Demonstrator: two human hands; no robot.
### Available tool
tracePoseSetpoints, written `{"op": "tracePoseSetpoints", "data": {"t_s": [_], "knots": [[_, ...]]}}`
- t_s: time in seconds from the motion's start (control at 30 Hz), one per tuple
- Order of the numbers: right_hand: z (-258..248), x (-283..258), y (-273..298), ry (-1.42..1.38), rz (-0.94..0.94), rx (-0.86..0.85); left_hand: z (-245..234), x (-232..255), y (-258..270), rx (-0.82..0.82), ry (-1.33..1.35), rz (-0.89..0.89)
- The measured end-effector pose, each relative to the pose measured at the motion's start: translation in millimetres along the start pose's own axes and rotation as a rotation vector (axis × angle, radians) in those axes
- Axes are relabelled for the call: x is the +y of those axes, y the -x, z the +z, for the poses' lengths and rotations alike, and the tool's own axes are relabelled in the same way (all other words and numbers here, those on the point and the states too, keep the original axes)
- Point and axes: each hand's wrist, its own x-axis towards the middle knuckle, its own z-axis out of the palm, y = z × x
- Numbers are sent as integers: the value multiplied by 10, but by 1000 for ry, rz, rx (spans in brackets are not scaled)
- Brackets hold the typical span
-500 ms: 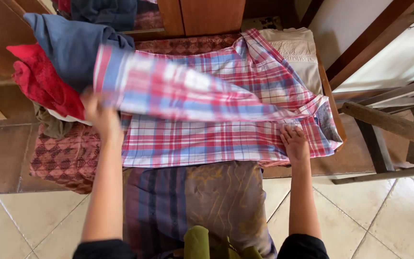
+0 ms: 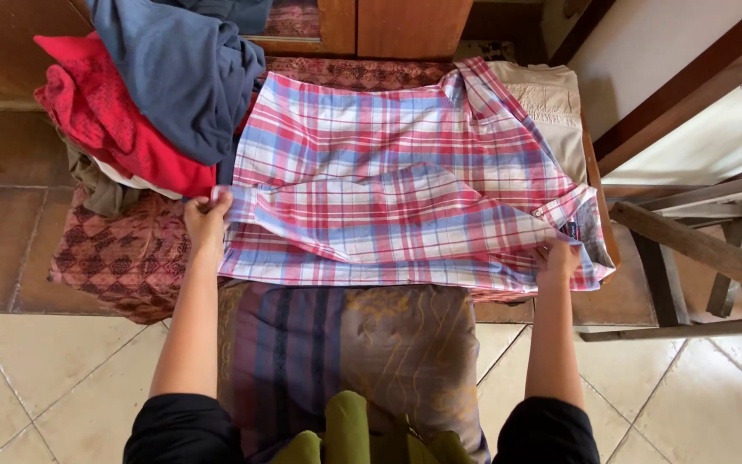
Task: Fold various shirts and trousers systematically on a patterned surface near a wardrobe.
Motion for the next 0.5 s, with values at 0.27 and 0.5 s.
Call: {"op": "tracePoseSetpoints", "data": {"t_s": [0.27, 0.5], "knots": [[-665, 406, -227, -53, -77, 43, -607, -483, -136, -31, -287, 185], [-434, -126, 191, -12, 78, 7, -515, -391, -211, -111, -335, 233]]}}
